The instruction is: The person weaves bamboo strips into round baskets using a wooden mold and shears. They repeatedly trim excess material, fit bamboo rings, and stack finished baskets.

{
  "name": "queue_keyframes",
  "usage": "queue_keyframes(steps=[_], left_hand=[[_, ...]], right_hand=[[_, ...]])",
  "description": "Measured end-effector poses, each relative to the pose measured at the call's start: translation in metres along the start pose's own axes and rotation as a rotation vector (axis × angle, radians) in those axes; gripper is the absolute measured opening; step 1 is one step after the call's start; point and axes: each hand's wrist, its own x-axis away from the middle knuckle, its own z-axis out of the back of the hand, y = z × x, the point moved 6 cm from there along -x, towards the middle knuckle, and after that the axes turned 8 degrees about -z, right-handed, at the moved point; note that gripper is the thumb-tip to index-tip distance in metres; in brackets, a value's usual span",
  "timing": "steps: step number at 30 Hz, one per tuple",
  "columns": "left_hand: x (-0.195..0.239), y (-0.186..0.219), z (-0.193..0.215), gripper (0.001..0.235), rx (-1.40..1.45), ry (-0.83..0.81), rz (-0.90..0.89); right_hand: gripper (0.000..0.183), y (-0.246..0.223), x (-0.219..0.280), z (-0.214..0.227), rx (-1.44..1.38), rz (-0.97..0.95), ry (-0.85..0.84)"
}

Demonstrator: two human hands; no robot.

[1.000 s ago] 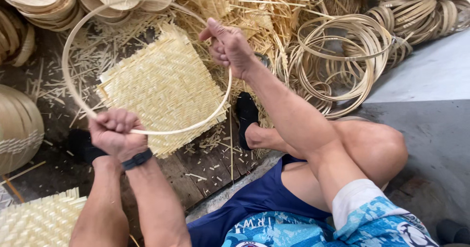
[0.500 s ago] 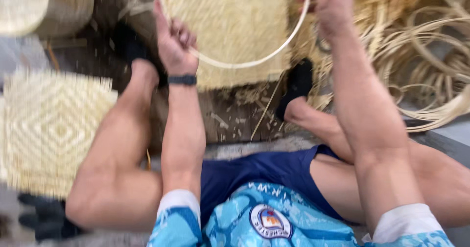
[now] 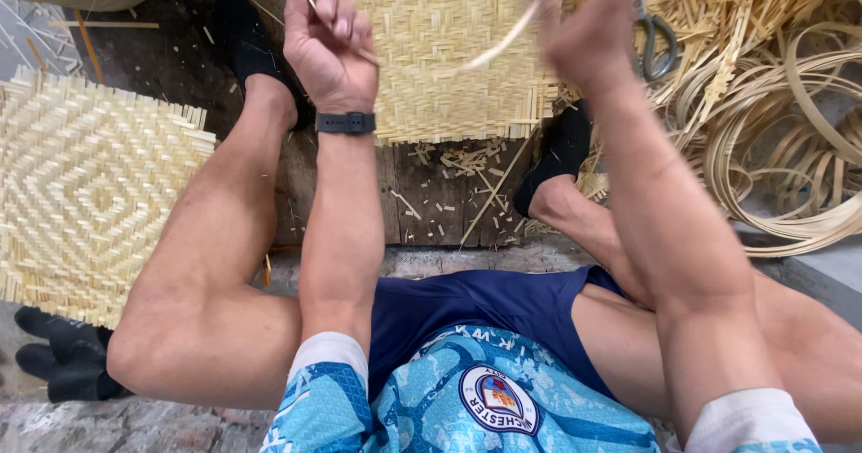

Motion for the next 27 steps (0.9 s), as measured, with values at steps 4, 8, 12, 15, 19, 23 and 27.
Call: queue_keyframes(steps=[4,8,12,15,19,23,27], left_hand=[[0.028,-0.031,-0.071,0.022,-0.578,-0.349,-0.184],[0.078,-0.042,-0.124,0.022,-1.285,-0.814,-0.571],[0.048,0.008,-0.107,0.036,-1.42,-0.49,-0.877],[0.006,0.047,-0.047,0.058,-1.418,-0.205,-0.643],[-0.008,0.018,0.027,0.05,-0.499,0.063,0.15],[0.001,0.01,0.045,0.039,-0.178,0.011,0.231],[0.001,0.014,0.053,0.039,-0.2,0.049,0.101]], right_hand=[[0.049,-0.068,0.003,-0.022,-0.635,-0.083,-0.217],[0.028,-0.025,-0.007,-0.012,-1.181,-0.425,0.102],[0.045,0.026,-0.01,0.02,-1.387,-0.528,-0.03],[0.048,0.041,0.001,0.035,-1.523,-0.638,-0.15],[0.034,0.043,0.003,0.017,-1.239,-0.775,-0.289],[0.029,0.07,0.024,-0.014,-1.239,-0.941,-0.142],[0.027,0.079,0.033,-0.036,-1.216,-0.817,-0.085]])
